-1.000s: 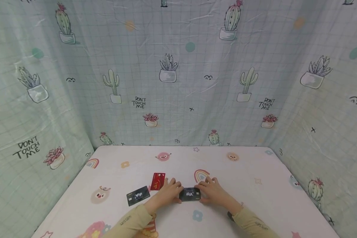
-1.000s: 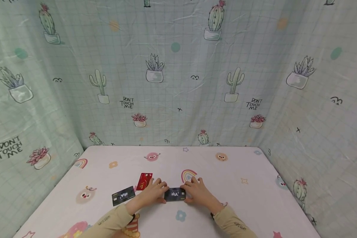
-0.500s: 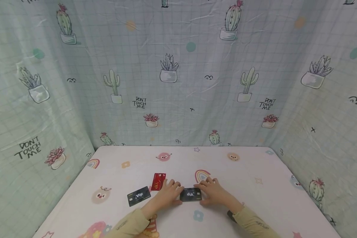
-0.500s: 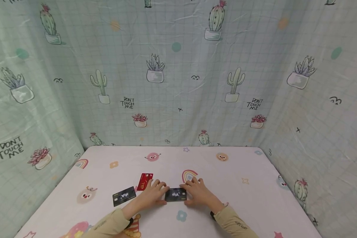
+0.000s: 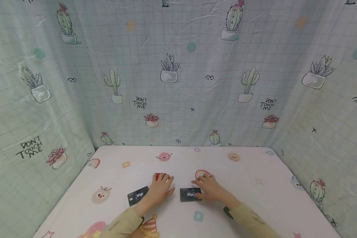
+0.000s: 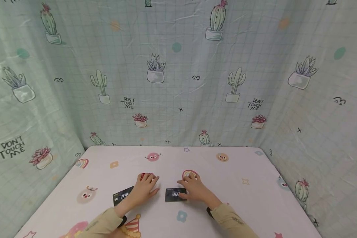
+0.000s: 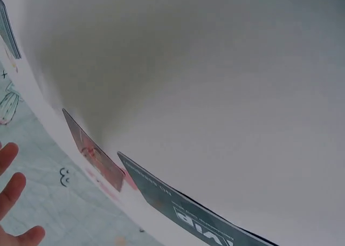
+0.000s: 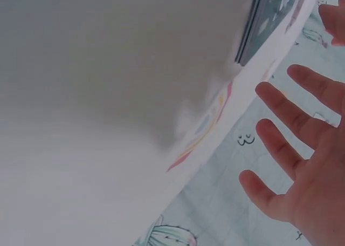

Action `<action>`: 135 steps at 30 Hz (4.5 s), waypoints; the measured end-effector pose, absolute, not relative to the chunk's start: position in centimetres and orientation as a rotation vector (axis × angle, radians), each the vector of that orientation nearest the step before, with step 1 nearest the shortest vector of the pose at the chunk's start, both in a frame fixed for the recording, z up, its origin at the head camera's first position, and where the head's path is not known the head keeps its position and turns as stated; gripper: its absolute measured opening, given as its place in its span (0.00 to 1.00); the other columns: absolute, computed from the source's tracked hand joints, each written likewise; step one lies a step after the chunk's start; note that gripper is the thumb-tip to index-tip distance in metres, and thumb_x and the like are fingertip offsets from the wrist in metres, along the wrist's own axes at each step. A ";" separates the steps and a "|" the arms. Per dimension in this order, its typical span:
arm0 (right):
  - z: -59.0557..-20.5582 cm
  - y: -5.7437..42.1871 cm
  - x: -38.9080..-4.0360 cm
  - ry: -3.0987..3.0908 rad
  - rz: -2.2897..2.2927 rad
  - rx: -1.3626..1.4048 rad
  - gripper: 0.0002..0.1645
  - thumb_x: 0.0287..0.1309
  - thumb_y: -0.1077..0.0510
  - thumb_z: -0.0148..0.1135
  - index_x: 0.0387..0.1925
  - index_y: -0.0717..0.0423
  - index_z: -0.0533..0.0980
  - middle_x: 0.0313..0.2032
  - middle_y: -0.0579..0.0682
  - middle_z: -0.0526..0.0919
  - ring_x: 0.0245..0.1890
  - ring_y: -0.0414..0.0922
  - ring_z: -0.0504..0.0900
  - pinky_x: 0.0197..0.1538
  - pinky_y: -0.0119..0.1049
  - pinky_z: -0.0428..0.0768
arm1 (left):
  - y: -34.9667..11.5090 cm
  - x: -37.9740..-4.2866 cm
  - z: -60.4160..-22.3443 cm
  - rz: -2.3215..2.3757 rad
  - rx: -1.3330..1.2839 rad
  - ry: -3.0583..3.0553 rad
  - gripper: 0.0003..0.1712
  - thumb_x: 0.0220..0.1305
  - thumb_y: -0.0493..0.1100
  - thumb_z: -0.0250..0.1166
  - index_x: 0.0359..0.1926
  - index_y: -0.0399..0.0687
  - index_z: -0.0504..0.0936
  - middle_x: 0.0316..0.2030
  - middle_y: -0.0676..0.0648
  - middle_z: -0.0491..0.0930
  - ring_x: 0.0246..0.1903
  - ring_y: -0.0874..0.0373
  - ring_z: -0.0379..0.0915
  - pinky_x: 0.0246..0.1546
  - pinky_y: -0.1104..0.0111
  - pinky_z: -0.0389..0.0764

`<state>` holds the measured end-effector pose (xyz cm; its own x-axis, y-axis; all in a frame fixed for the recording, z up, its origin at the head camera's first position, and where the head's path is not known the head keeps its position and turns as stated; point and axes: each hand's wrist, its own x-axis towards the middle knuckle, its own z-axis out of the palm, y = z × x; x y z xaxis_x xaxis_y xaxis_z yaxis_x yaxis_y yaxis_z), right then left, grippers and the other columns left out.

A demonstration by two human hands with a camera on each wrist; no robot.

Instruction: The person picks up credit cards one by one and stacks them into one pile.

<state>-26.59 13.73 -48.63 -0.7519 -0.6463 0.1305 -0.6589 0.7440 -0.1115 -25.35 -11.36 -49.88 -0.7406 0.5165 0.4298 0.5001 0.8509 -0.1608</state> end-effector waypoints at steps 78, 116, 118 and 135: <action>-48.9 1.8 -31.8 -2.764 -0.294 1.184 0.28 0.49 0.39 0.58 0.53 0.39 0.69 0.47 0.37 0.75 0.43 0.37 0.66 0.46 0.34 0.69 | -16.9 -27.7 -50.9 0.057 -0.671 -2.761 0.28 0.42 0.62 0.66 0.32 0.42 0.76 0.29 0.45 0.72 0.37 0.50 0.64 0.43 0.38 0.61; -49.3 1.3 -31.9 -2.678 -0.419 1.203 0.29 0.48 0.36 0.58 0.52 0.41 0.70 0.45 0.39 0.74 0.43 0.39 0.65 0.46 0.33 0.72 | -17.3 -28.0 -51.4 0.024 -0.754 -2.724 0.29 0.44 0.60 0.66 0.36 0.40 0.73 0.31 0.44 0.71 0.37 0.50 0.63 0.38 0.45 0.63; -49.3 1.3 -31.9 -2.667 -0.422 1.205 0.30 0.48 0.36 0.58 0.52 0.41 0.70 0.45 0.40 0.74 0.42 0.39 0.66 0.45 0.32 0.72 | -17.4 -27.9 -51.5 0.040 -0.758 -2.712 0.29 0.44 0.60 0.66 0.36 0.41 0.73 0.31 0.45 0.71 0.37 0.50 0.63 0.38 0.45 0.64; -49.3 1.1 -31.6 -2.658 -0.436 1.208 0.31 0.49 0.33 0.54 0.50 0.44 0.71 0.45 0.42 0.71 0.43 0.40 0.65 0.46 0.33 0.72 | -17.8 -27.7 -51.5 0.145 -0.782 -2.588 0.29 0.46 0.63 0.63 0.37 0.42 0.77 0.30 0.44 0.72 0.37 0.48 0.65 0.41 0.43 0.64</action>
<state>-31.62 1.11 -49.32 -0.6499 -0.7584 0.0497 -0.7027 0.6245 0.3409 -27.69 -17.78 -51.54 -0.7481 0.5491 0.3725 0.5040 0.8354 -0.2192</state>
